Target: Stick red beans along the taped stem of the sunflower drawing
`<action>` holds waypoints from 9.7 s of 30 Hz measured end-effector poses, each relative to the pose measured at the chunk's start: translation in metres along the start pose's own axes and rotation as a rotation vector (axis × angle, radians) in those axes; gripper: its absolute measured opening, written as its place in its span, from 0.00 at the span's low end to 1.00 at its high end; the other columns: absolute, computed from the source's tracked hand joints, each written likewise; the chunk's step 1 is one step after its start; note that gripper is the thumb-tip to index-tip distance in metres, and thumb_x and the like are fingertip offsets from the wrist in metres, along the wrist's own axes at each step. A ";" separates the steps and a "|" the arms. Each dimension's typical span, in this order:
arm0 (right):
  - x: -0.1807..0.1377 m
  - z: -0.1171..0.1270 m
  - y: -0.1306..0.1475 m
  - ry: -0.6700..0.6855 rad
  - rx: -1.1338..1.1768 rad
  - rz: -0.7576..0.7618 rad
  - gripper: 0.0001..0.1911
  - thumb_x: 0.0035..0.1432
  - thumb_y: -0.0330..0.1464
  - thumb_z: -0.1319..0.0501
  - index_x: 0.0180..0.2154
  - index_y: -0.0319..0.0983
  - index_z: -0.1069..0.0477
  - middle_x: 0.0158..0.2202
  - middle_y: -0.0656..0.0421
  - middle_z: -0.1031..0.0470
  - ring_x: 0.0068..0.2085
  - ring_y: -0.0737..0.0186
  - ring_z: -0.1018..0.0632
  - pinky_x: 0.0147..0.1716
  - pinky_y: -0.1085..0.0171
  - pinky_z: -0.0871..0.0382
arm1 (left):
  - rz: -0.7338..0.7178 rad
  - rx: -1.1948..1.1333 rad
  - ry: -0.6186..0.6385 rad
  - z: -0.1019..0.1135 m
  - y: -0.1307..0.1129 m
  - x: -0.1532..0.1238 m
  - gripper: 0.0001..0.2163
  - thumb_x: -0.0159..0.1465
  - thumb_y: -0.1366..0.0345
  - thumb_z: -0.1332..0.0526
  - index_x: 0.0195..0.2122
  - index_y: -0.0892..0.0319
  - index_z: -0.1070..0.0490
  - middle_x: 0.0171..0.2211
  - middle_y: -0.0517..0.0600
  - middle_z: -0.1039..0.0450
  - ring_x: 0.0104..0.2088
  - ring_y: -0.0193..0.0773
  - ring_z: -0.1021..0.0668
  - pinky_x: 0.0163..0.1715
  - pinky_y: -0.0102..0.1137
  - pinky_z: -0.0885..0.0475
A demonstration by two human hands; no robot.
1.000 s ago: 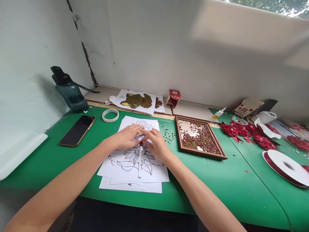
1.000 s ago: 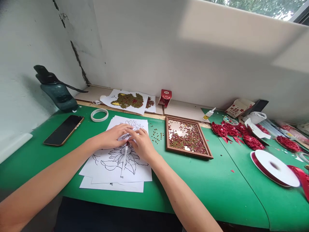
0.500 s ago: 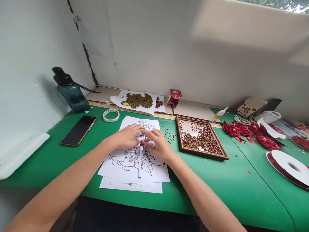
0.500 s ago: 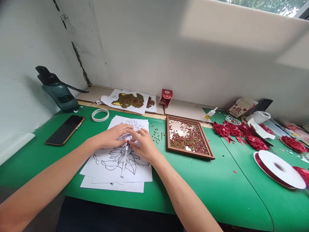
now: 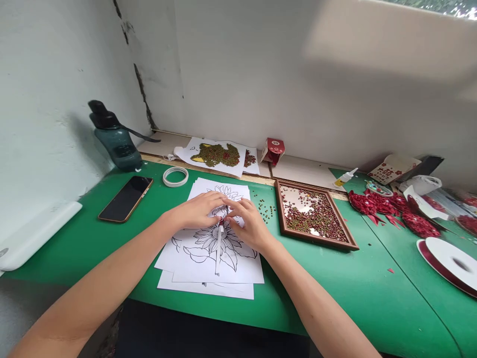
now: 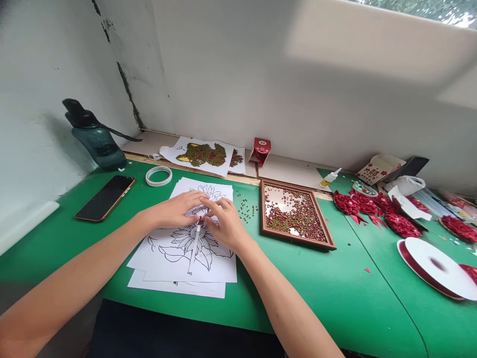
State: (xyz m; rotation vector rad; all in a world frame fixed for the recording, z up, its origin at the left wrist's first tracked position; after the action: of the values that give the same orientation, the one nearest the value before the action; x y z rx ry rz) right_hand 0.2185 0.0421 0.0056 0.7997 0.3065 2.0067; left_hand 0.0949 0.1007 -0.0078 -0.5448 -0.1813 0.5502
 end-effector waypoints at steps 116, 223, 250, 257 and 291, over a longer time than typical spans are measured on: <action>-0.040 0.093 -0.115 -0.082 -0.453 -0.645 0.38 0.51 0.24 0.42 0.64 0.46 0.33 0.37 0.58 0.17 0.50 0.44 0.27 0.58 0.42 0.47 | 0.024 0.004 0.033 -0.002 0.004 0.003 0.29 0.70 0.43 0.42 0.68 0.47 0.37 0.70 0.50 0.39 0.70 0.51 0.39 0.66 0.43 0.42; -0.005 0.002 -0.041 -0.178 0.847 -0.430 0.56 0.50 0.33 0.25 0.71 0.62 0.52 0.67 0.52 0.37 0.35 0.64 0.16 0.73 0.38 0.56 | -0.359 0.041 -0.407 0.017 -0.047 0.000 0.03 0.64 0.71 0.39 0.37 0.56 0.31 0.51 0.53 0.25 0.49 0.45 0.22 0.47 0.43 0.27; -0.006 -0.001 -0.044 -0.164 0.821 -0.426 0.58 0.50 0.32 0.25 0.72 0.64 0.55 0.66 0.53 0.36 0.34 0.66 0.17 0.71 0.35 0.53 | -0.361 0.039 -0.401 0.017 -0.046 0.001 0.03 0.65 0.70 0.38 0.37 0.56 0.28 0.50 0.54 0.25 0.49 0.46 0.22 0.46 0.42 0.25; -0.005 0.000 -0.044 -0.172 0.822 -0.437 0.60 0.48 0.34 0.23 0.72 0.64 0.55 0.64 0.54 0.35 0.35 0.66 0.17 0.72 0.34 0.56 | -0.359 0.031 -0.399 0.016 -0.045 0.001 0.03 0.65 0.70 0.39 0.38 0.56 0.29 0.50 0.53 0.25 0.50 0.45 0.22 0.46 0.41 0.25; -0.006 -0.001 -0.049 -0.207 0.905 -0.421 0.57 0.49 0.37 0.22 0.71 0.62 0.52 0.64 0.54 0.33 0.36 0.65 0.15 0.73 0.38 0.55 | -0.380 0.041 -0.433 0.018 -0.045 -0.001 0.05 0.66 0.71 0.38 0.40 0.55 0.27 0.48 0.51 0.24 0.48 0.43 0.22 0.44 0.38 0.25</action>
State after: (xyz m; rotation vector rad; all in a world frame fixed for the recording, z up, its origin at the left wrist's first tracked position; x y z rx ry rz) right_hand 0.2532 0.0640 -0.0221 1.3406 1.1973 1.3246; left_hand 0.1084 0.0762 0.0317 -0.3328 -0.6698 0.2924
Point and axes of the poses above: each hand's wrist, its own x-axis towards the middle knuckle, its own z-axis out of the back of the hand, y = z × x, the point moved 8 cm from there along x, towards the middle knuckle
